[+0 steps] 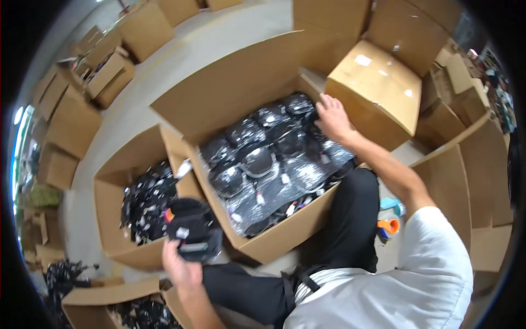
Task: The person sits on the floor and packs small black electronic devices into a cardboard box. They transfer the items from a source box, arrange them neatly, and place a sheet of bubble wrap on top before closing the box flaps and writing on the exterior.
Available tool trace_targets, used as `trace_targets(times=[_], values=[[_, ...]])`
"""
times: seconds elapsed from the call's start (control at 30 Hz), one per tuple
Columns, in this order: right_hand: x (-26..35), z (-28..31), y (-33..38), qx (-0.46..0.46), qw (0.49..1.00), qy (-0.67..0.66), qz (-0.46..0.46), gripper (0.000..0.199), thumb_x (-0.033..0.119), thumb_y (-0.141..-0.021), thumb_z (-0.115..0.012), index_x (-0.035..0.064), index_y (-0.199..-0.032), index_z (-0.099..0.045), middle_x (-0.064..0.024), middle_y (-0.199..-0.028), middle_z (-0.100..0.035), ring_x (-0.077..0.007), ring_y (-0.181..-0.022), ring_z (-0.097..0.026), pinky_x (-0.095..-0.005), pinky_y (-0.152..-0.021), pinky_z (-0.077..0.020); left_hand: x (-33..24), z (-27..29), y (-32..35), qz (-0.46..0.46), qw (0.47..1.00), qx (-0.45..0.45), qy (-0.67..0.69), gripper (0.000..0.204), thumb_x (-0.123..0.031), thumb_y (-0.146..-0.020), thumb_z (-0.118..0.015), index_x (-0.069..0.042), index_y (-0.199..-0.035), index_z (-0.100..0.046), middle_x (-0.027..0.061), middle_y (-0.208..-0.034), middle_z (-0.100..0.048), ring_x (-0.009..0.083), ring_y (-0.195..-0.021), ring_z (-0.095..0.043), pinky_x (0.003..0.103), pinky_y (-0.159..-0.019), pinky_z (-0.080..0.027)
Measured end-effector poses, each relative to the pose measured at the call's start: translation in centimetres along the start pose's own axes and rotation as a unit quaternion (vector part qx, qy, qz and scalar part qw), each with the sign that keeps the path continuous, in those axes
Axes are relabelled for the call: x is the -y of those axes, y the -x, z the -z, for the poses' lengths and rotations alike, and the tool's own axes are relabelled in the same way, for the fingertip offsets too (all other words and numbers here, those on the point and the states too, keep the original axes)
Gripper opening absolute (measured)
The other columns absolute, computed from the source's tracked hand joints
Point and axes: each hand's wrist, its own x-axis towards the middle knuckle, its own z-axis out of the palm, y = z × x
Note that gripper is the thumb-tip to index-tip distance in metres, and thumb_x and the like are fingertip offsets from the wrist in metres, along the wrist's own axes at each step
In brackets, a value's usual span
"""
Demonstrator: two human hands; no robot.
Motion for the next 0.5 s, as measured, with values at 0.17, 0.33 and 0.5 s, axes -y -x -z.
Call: trace_targets(times=[0.17, 0.33, 0.5], values=[[11.8, 11.9, 0.6, -0.093, 0.866, -0.242, 0.427, 0.064, 0.024, -0.080, -0.079, 0.0024, -0.136, -0.056, -0.0216, -0.148, -0.052, -0.0365, -0.134, -0.053, -0.0505, -0.113, -0.0435, 3.1, -4.1, -1.3, 0.097, 0.995, -0.016, -0.010, 0.033, -0.008, -0.095, -0.051, 0.003, -0.123, -0.063, 0.0123, -0.119, -0.068, 0.0248, -0.109, -0.068, 0.042, -0.099, -0.054], [20.0, 13.0, 1.0, -0.192, 0.772, -0.234, 0.558, 0.041, 0.020, -0.089, -0.068, 0.0039, -0.126, -0.061, -0.0169, -0.126, -0.067, -0.0331, -0.119, -0.065, -0.0469, -0.102, -0.0540, 1.7, -6.0, -1.3, 0.144, 0.961, 0.214, 0.102, 0.050, -0.036, -0.107, -0.048, 0.002, -0.140, -0.052, 0.0180, -0.130, -0.064, 0.0292, -0.121, -0.063, 0.044, -0.107, -0.050], [17.7, 15.7, -0.8, 0.294, 0.901, -0.272, 0.167, 0.051, 0.029, -0.089, -0.077, -0.0059, -0.121, -0.059, -0.0240, -0.107, -0.071, -0.0398, -0.101, -0.069, -0.0436, -0.091, -0.0550, -5.4, -1.8, 2.8, -0.047, 0.995, 0.077, -0.042, 0.064, -0.042, -0.112, -0.038, 0.010, -0.149, -0.039, 0.0298, -0.144, -0.054, 0.0373, -0.134, -0.056, 0.047, -0.114, -0.047]])
